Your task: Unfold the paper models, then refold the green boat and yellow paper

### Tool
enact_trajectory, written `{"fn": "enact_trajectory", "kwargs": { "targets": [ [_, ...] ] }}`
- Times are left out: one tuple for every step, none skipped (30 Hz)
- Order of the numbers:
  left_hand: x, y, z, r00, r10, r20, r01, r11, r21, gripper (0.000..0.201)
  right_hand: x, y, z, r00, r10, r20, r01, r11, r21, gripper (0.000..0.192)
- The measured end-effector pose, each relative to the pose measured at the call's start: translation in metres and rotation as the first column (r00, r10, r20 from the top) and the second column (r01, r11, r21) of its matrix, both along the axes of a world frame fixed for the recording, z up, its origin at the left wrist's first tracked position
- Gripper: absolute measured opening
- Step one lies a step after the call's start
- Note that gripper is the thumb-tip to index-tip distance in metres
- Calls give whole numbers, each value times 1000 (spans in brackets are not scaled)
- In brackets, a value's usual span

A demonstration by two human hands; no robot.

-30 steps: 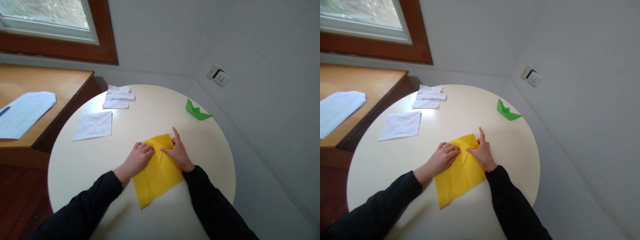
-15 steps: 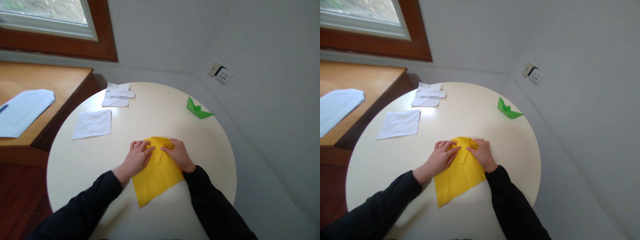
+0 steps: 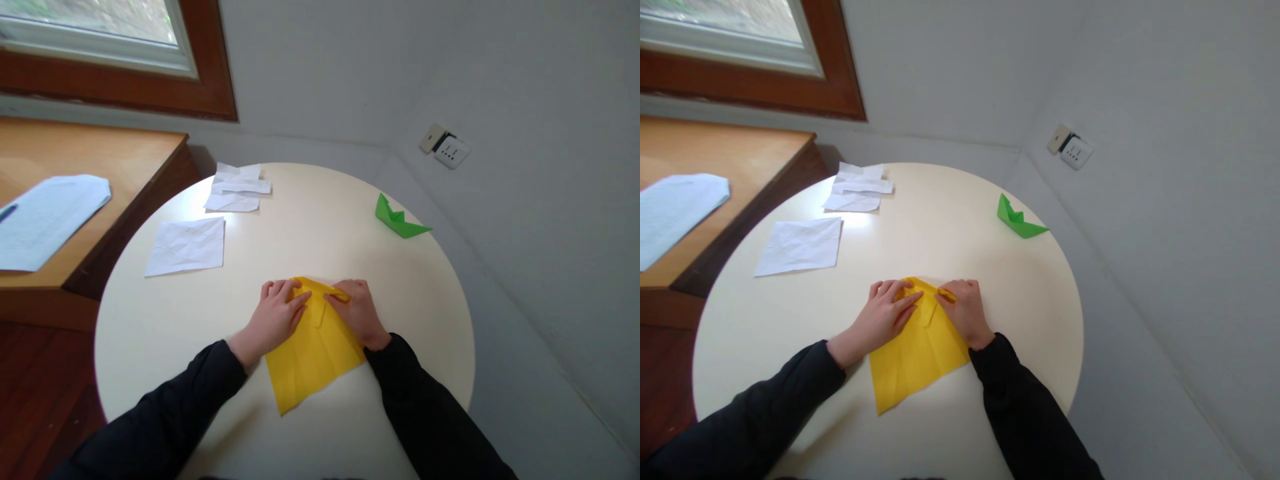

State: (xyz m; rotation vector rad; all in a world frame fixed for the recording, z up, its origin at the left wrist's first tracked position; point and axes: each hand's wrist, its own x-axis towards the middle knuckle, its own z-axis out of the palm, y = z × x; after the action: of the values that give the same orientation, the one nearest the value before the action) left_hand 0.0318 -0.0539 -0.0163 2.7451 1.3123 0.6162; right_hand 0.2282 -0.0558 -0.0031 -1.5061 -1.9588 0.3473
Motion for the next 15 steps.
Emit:
{"fn": "enact_trajectory", "kwargs": {
  "targets": [
    [0,0,1,1000,1,-1,-1,1000,-2,28,0,-2,-1,999,23,43,-25,999,41,11],
    [0,0,1,1000,4,-1,-4,1000,-5,28,-1,-3,-2,996,50,79,-56,996,69,11],
    [1,0,2,1000,8,-2,-8,1000,-7,28,-1,-4,-3,992,73,107,-82,993,86,12],
    [1,0,2,1000,12,-5,-12,1000,-8,28,-1,-4,-4,989,84,122,-96,991,93,13],
    [1,0,3,1000,15,-8,-15,1000,-11,29,-1,-4,-4,990,79,119,-90,992,93,13],
    [1,0,3,1000,15,-11,-15,1000,-13,30,-1,-3,-5,993,60,100,-68,994,82,12],
    [1,0,2,1000,13,-14,-13,1000,-16,31,0,-2,-6,997,29,69,-33,998,61,11],
    [1,1,2,1000,10,-16,-11,1000,-19,32,0,-1,-6,1000,-8,30,7,999,32,9],
    [1,1,1,1000,7,-18,-7,1000,-20,33,1,0,-6,999,-44,-7,44,999,0,9],
    [1,1,1,1000,5,-20,-6,1000,-20,33,2,1,-6,997,-76,-34,75,997,-30,8],
    [1,1,0,1000,5,-22,-6,1000,-18,32,3,2,-6,994,-99,-49,96,994,-52,8],
    [1,1,-1,1000,7,-25,-7,1000,-14,32,3,3,-6,992,-113,-51,110,992,-65,8],
    [1,1,-1,1000,9,-29,-9,1000,-11,32,4,4,-6,992,-122,-43,119,991,-68,9],
    [1,1,-1,999,11,-34,-11,1000,-8,32,4,4,-6,992,-124,-28,122,991,-62,9],
    [1,0,-1,999,13,-38,-14,1000,-8,33,4,4,-6,993,-120,-9,120,991,-51,10]
  ]
}}
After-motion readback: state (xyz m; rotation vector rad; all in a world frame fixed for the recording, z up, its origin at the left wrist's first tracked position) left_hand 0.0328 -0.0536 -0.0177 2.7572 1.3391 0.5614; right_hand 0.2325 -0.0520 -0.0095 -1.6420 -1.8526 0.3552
